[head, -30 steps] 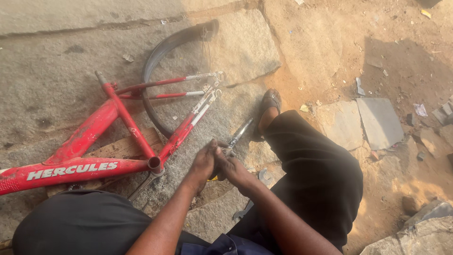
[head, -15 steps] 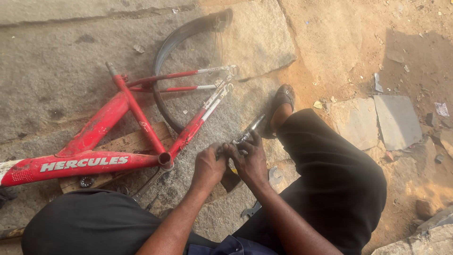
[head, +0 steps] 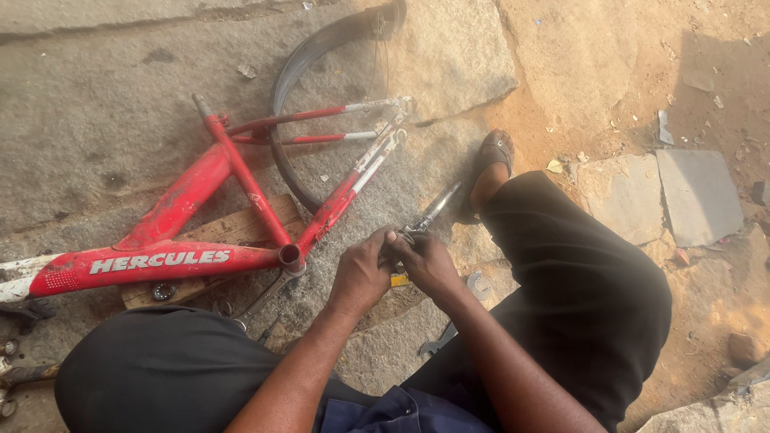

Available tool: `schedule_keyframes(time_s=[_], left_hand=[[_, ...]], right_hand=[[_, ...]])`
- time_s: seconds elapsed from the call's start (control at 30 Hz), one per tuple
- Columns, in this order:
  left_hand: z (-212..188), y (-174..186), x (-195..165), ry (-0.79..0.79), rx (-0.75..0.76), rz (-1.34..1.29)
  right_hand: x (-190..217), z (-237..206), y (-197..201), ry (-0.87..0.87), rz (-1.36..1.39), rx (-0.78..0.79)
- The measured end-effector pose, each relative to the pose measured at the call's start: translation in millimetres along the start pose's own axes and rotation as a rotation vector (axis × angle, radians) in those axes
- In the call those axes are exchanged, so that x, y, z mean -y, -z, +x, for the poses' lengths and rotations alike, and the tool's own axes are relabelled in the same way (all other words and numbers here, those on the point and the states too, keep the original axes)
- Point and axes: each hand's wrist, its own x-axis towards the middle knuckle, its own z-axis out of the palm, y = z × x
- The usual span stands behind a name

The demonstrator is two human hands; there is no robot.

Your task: The person sits on the ground beside a red bicycle frame and works on the bottom bracket area, first fitting a part into the frame tube by hand, then using wrenches to loosen and tighten bolts, repositioning the frame between turns.

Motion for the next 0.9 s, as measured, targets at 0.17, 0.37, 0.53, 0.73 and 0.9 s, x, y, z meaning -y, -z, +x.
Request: schedule_keyframes(time_s=[0.17, 0.37, 0.53, 0.73, 0.9], left_hand=[[-3, -2, -3, -0.083, -0.031, 0.013], [0, -11, 4, -0.064, -0.082, -0.045], [-2, -20, 0, -0.201, -0.324, 0.089], [11, -17, 6, 0.174, -0.257, -0.271], [15, -5, 21, 0.319, -0.305, -0.845]], right_hand=[[13, -8, 6, -0.13, 0.176, 0.092], [14, -14, 9, -0.117, 0.315, 0.17], [6, -11, 8, -0.243, 0.62, 0.139], [9, -17, 4, -0.164, 0.785, 0.146], [17, -29, -2, 0.101, -0.209, 0.065]])
